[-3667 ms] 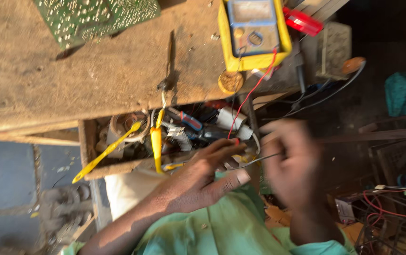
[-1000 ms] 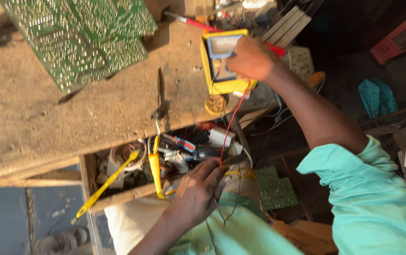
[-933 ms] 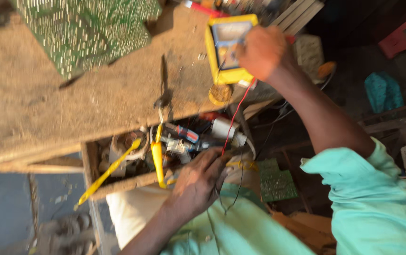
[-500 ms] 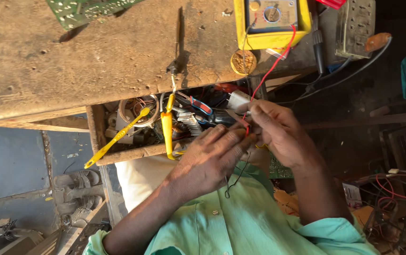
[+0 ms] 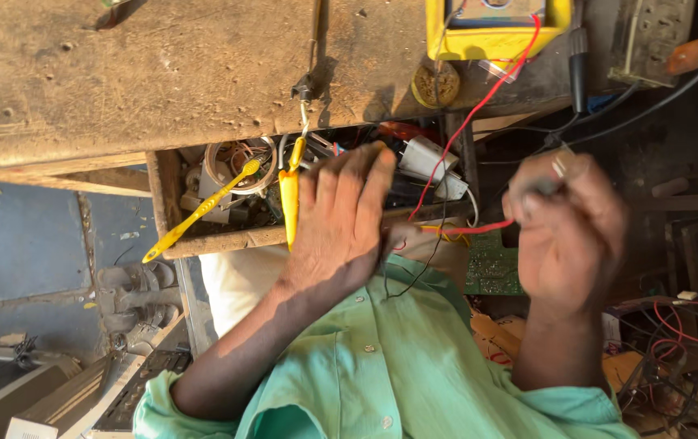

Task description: The person repairs a yellow electrical plug by stripping wires, twisting them, and soldering connections. They use a multimeter to test the circuit and then wrap the plug with electrical tape.

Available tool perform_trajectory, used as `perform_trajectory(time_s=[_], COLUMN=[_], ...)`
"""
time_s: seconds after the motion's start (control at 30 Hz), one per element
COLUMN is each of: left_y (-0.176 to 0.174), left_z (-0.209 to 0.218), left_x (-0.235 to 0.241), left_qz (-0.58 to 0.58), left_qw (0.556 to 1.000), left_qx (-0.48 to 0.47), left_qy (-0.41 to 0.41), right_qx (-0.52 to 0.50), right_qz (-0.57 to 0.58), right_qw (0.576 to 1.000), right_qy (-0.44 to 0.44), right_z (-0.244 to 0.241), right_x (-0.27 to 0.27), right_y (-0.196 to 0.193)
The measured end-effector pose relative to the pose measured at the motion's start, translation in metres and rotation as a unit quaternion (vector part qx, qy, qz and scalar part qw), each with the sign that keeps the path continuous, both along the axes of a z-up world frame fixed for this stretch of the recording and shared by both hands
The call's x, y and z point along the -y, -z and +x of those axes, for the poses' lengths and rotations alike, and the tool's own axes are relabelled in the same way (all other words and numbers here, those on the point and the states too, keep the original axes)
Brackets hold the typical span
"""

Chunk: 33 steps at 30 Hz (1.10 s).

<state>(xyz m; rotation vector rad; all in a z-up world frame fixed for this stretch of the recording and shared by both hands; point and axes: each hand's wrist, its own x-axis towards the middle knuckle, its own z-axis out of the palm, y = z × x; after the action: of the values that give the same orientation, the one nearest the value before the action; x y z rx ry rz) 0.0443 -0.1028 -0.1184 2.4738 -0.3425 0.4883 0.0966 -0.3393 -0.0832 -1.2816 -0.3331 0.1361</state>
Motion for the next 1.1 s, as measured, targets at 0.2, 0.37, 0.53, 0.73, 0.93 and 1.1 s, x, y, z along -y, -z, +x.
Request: perform_trajectory(time_s=[0.2,0.37,0.53,0.73,0.93,1.1], left_y=[-0.002,-0.004,-0.001,0.011,0.026,0.032], left_z=[0.015,0.021,0.014,0.011,0.01,0.009], left_x=[0.002,0.005,0.001,0.001,0.0,0.008], left_qz=[0.113,0.095,-0.266,-0.597,-0.518,-0.585], left_qw=[0.989,0.988,0.959,0.748,0.848,0.8], left_qx=[0.03,0.018,-0.006,-0.291,-0.11,-0.128], left_qy=[-0.09,-0.118,-0.097,-0.019,0.003,0.02], right_qx=[0.033,0.09,0.16,0.219,0.128,0.188], right_qz=[-0.229,-0.28,-0.262,-0.338,-0.244,-0.291], right_qw=[0.968,0.954,0.952,0.915,0.96,0.933], right_qy=[-0.097,-0.059,0.009,-0.025,0.053,0.095], right_z=[-0.034,-0.043,-0.038,-0.035,-0.03,-0.023], right_x=[-0.028,-0.047,-0.046,-0.057,-0.056,-0.057], right_y=[0.025,0.039,0.041,0.048,0.046,0.043])
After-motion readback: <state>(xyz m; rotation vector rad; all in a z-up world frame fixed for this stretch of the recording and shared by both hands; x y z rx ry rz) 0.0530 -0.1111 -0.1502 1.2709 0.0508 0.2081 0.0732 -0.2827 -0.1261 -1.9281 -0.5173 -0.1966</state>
